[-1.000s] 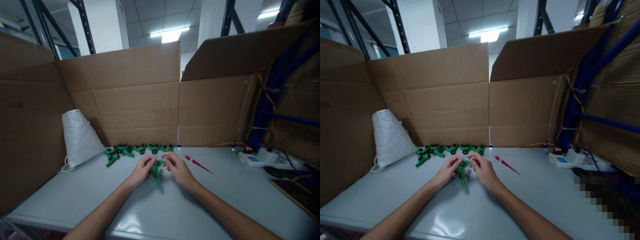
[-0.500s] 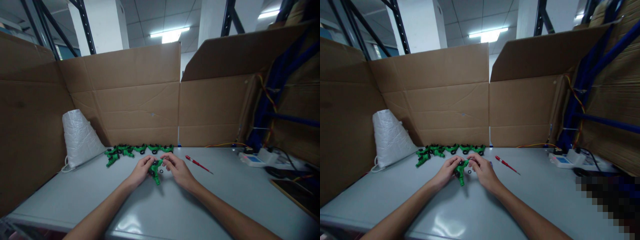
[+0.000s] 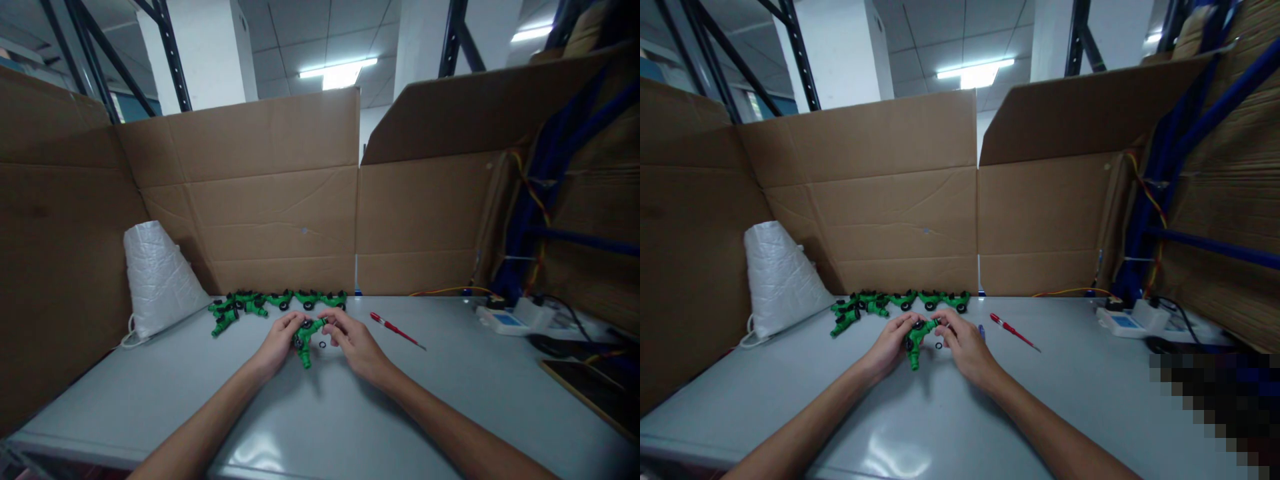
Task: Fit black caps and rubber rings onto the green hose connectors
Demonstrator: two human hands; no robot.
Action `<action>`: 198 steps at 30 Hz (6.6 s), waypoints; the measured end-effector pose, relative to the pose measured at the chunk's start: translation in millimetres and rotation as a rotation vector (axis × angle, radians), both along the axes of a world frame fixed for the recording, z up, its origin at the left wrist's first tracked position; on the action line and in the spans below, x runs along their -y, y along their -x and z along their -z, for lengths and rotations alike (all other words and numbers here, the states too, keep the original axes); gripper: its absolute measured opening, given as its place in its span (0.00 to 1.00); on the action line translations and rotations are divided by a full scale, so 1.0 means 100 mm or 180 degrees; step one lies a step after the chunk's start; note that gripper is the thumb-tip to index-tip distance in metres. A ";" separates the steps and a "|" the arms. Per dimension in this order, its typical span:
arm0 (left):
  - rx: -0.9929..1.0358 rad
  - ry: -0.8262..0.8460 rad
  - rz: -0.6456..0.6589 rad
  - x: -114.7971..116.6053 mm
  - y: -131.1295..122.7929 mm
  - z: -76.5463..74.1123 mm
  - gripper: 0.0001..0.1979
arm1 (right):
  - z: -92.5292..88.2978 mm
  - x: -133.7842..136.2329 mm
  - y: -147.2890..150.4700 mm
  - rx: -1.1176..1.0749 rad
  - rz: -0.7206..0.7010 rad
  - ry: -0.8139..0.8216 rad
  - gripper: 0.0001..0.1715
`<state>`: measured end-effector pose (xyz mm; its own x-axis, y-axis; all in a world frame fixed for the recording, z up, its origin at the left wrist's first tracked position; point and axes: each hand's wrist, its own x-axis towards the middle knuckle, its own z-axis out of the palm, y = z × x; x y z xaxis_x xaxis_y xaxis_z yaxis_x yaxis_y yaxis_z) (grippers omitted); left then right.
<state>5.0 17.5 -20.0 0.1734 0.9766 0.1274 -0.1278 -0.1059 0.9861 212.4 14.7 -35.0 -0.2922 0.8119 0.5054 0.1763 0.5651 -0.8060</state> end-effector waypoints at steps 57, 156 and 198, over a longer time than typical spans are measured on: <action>0.0084 0.0232 0.0289 -0.01 0.01 0.03 0.19 | -0.04 0.06 -0.04 0.0500 0.0086 -0.0539 0.14; -0.0517 0.0604 0.0954 0.18 -0.02 -0.15 0.34 | -0.10 0.09 -0.03 0.0787 0.0226 -0.0565 0.14; -0.0259 0.0162 -0.0012 0.00 -0.01 -0.04 0.29 | 0.05 0.04 -0.04 0.1517 -0.0029 -0.0446 0.06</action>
<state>6.0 17.7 -16.3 0.1775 0.9821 0.0631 -0.0466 -0.0556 0.9974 216.4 10.5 -40.3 -0.5239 0.7422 0.4180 0.5013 0.6654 -0.5532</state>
